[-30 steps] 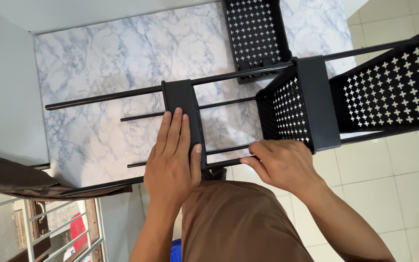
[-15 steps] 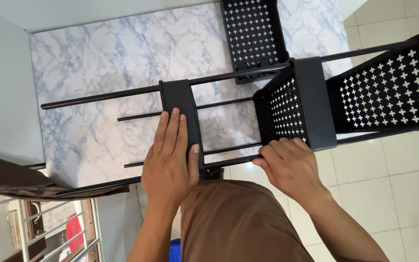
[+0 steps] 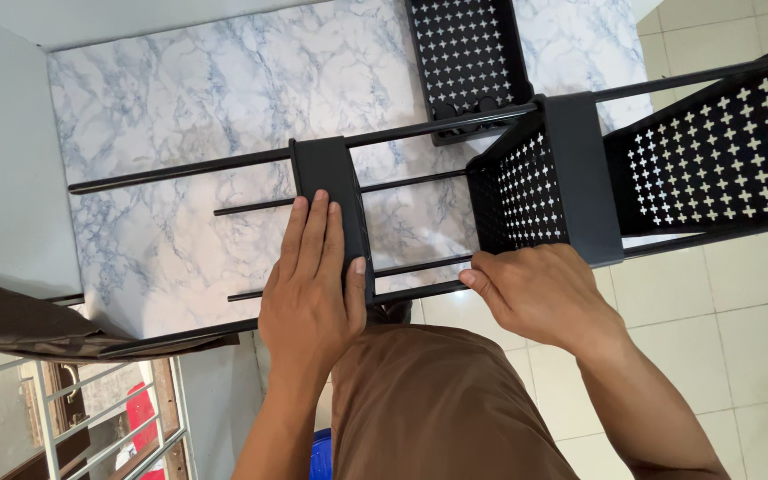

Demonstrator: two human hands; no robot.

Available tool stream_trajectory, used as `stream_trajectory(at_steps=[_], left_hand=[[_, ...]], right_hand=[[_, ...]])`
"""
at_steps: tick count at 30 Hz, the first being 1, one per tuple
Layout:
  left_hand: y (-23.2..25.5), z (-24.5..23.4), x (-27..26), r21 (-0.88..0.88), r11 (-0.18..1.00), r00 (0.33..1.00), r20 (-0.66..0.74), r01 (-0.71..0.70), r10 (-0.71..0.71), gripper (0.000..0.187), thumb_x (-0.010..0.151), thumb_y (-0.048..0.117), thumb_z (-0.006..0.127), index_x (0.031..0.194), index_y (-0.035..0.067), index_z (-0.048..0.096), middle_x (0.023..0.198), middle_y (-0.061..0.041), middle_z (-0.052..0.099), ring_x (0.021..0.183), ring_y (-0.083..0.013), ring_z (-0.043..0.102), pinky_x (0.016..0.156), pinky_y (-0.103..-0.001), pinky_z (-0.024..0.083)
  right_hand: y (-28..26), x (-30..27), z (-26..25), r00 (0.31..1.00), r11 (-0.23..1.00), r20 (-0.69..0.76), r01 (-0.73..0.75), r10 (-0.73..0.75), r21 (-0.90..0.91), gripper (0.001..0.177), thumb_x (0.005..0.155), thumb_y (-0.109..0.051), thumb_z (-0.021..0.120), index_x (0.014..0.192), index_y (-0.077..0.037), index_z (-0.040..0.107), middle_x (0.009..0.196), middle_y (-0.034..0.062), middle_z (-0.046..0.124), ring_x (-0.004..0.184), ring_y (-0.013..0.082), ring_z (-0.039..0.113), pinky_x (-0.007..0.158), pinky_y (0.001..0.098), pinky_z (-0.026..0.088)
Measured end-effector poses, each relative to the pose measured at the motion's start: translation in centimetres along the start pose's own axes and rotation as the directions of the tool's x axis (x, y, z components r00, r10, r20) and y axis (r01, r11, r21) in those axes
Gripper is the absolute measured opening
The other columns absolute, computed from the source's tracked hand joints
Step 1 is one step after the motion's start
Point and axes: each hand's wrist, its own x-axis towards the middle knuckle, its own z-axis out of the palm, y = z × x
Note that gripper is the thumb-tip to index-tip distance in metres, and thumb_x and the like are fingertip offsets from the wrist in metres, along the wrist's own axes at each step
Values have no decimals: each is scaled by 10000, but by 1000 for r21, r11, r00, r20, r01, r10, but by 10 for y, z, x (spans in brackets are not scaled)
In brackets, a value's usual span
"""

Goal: The person assembles a black metal shelving unit by inserting vertical rods into a frame and then attaching a perforated tray. They handle the tray and small black caps, placing the caps on the tray and positioning the tray onto the assembled frame.

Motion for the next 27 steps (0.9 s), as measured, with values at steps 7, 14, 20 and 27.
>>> stream_trajectory(at_steps=[7,14,20,27], left_hand=[[0,1,-1,-5,1000,1000,-11,0,0,513,983,217,589,1441,-14,576,1533,-149,536,1467,-313,455,1019,-401,514],[-2,3,-1,-30,999,1000,-22,-11,10,503,985,202,595,1431,-29,577,1539,-158,530,1468,-320,460,1027,-406,512],[-1,3,-2,-39,999,1000,-20,-4,3,505,985,210,600,1428,-31,580,1538,-157,531,1470,-320,461,1026,-408,516],[-2,4,-2,-38,999,1000,-20,-10,9,511,986,219,590,1432,-29,581,1541,-162,526,1467,-318,460,1016,-409,522]], right_hand=[[-16,-4,11,937,967,-277,243,-213,78,251,915,-337,689,968,-91,704,797,58,706,623,244,671,509,384,491],[-54,6,38,837,893,-338,450,-431,-24,296,916,-230,702,1168,-76,680,924,34,641,828,205,648,692,359,499],[-64,15,40,872,912,-287,409,-397,-21,164,944,-220,688,1021,-78,656,824,35,609,736,203,653,617,365,520],[-64,28,15,948,933,1,312,-318,180,205,918,-249,660,922,-45,678,716,78,716,559,327,670,448,461,481]])
